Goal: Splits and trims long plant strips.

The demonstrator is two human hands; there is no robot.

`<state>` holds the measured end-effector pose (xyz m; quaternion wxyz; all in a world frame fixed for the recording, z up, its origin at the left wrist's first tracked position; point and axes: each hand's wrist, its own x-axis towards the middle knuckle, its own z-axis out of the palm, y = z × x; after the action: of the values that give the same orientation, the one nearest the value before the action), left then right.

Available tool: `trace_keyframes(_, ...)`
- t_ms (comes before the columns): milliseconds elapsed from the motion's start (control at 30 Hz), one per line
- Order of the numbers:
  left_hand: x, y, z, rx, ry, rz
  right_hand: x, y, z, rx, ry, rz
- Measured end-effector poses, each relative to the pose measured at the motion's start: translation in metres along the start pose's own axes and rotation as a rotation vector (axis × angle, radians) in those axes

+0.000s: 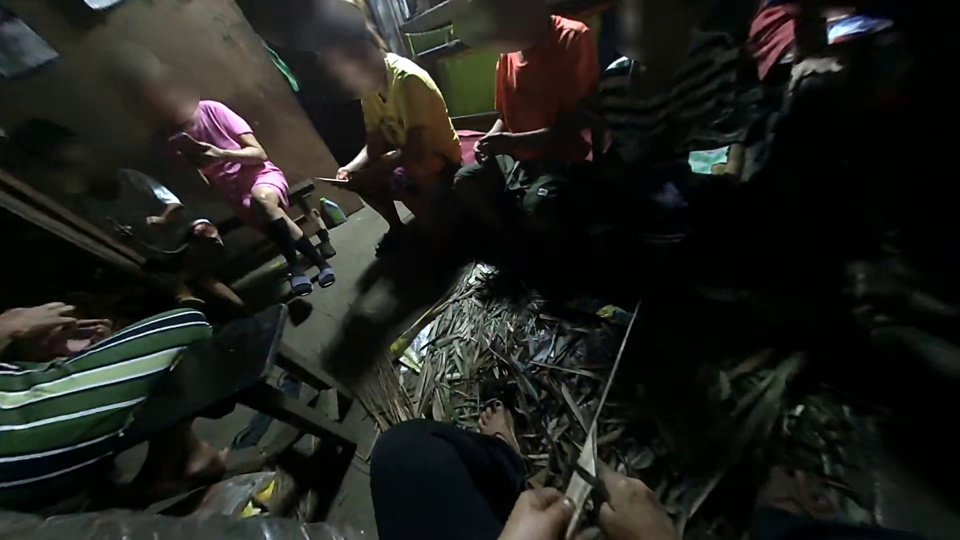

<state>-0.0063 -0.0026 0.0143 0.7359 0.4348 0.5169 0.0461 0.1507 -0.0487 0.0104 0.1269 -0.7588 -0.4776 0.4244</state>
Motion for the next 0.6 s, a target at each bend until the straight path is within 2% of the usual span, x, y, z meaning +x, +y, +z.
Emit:
trace_keyframes(100,0.001,0.003,0.002,-0.069,0.045,0.018,-0.012,-0.010,0.004,-0.036,-0.115,-0.036)
trace_keyframes(200,0.002,0.006,0.006,-0.121,0.038,0.029,-0.009,-0.010,0.007,-0.095,-0.129,-0.062)
trace_keyframes(367,0.007,0.005,0.010,-0.130,0.028,0.015,-0.001,0.013,0.021,-0.193,0.169,-0.253)
trace_keyframes(467,0.006,0.004,0.009,-0.117,0.007,0.001,0.003,0.014,0.019,-0.197,0.163,-0.201)
trace_keyframes(533,0.001,0.004,0.011,-0.088,-0.026,-0.012,0.013,0.018,0.008,-0.150,0.082,-0.041)
trace_keyframes(600,-0.005,0.001,0.014,-0.069,-0.044,-0.021,0.022,0.027,0.005,-0.155,0.144,-0.011)
